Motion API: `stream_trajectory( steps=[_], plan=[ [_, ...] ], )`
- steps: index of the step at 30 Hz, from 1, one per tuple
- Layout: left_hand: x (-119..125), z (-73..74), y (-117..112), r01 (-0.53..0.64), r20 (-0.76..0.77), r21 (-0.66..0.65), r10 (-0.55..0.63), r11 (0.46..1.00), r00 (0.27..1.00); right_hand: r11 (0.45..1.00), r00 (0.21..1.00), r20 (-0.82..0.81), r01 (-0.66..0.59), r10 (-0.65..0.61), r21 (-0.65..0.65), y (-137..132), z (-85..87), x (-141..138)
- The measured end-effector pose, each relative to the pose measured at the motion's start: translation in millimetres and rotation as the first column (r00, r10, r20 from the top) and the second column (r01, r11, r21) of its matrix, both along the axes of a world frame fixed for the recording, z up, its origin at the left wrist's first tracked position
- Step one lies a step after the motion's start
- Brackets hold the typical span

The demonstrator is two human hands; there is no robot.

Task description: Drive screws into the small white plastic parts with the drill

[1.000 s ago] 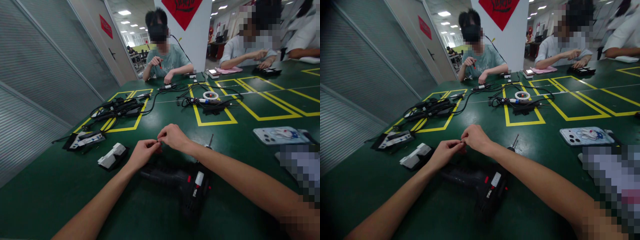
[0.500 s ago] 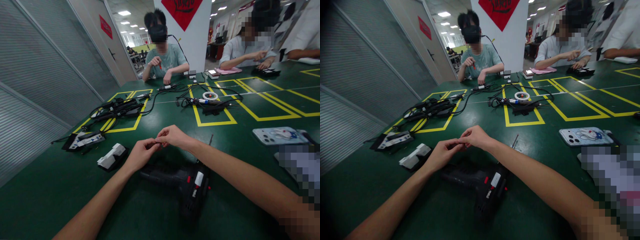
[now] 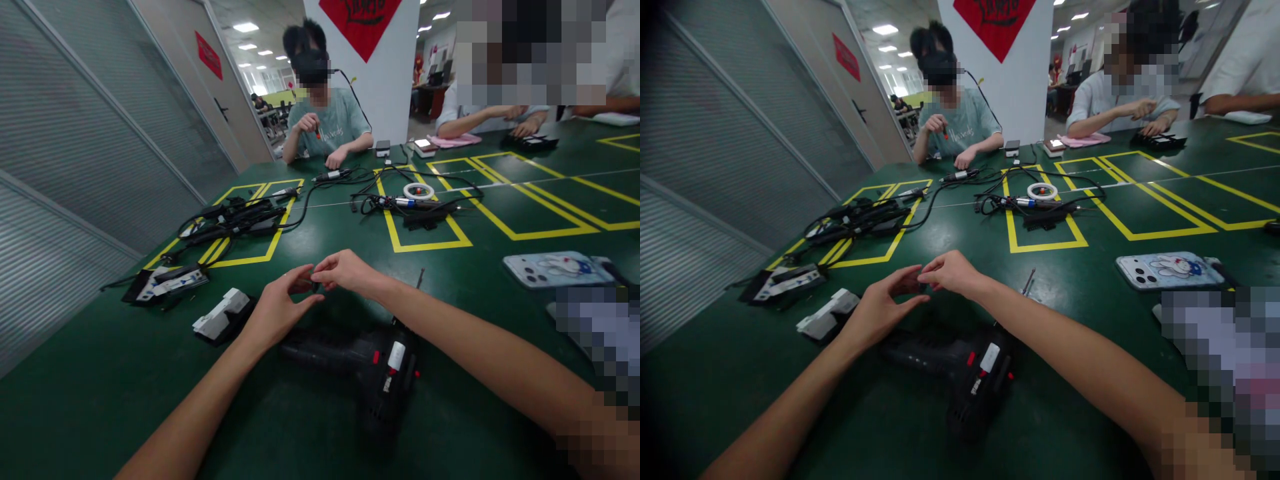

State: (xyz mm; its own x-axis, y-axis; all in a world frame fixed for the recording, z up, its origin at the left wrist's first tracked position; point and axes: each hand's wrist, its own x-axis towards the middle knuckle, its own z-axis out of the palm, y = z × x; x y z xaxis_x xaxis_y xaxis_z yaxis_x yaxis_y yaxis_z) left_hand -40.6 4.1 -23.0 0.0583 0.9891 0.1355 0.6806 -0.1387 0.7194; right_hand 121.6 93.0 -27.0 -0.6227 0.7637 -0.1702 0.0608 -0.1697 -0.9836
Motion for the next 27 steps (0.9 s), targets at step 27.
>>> stream_trajectory(
  steps=[27],
  plan=[
    [-97.4,47.7,-56.7,-0.496,-0.490,0.181,0.515,0.849,0.704,0.983,0.986,0.015,-0.165,0.166,-0.077,-3.4,-1.5,1.5]
  ],
)
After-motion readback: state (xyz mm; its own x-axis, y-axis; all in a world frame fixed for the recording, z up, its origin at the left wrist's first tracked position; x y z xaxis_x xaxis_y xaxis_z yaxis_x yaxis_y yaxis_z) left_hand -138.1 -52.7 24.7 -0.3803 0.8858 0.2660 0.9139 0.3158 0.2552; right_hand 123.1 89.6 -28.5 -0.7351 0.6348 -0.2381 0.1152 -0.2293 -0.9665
